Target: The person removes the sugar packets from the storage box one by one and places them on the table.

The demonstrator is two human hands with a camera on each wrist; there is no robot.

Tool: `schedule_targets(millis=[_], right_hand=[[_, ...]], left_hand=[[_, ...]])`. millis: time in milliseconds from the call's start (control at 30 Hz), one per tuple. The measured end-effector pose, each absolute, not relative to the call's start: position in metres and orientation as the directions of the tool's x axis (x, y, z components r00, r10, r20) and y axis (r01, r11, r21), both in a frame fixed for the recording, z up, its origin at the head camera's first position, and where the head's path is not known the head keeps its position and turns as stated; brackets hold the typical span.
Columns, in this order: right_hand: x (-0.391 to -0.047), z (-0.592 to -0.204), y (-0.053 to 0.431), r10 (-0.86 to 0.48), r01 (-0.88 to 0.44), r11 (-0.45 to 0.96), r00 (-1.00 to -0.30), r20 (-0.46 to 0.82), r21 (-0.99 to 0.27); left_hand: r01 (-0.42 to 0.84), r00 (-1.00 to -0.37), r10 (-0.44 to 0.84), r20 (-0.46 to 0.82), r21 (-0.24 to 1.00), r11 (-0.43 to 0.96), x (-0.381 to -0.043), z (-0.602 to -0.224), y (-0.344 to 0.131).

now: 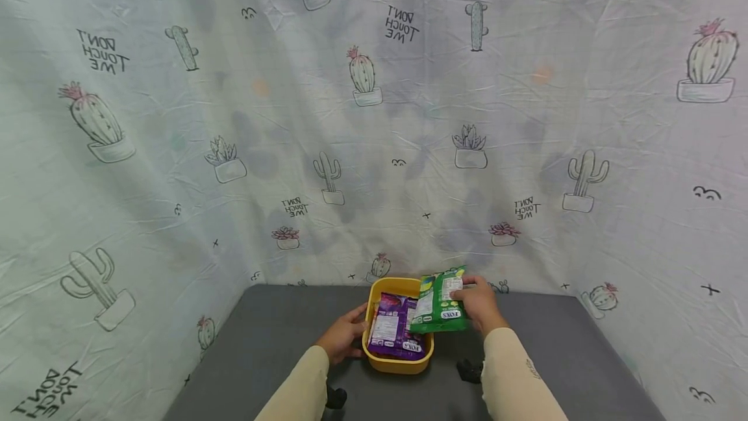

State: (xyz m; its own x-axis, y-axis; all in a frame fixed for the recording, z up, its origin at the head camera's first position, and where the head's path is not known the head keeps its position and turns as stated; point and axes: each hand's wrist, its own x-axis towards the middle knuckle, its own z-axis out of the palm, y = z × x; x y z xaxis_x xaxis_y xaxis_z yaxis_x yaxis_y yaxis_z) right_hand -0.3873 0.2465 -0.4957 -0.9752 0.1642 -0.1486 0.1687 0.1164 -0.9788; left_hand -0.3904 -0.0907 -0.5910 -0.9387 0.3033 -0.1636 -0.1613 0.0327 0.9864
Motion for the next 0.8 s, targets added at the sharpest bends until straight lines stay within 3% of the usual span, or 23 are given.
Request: schedule_targets(millis=[800], right_hand=[[-0.382,-0.5,0.304,0.219,0.185,0.144,-0.964,-0.151,-0.972]], left_hand=[[-0.183,-0.94,0.276,-0.199,0.98,0.083,-0.4,-0.6,-0.093]])
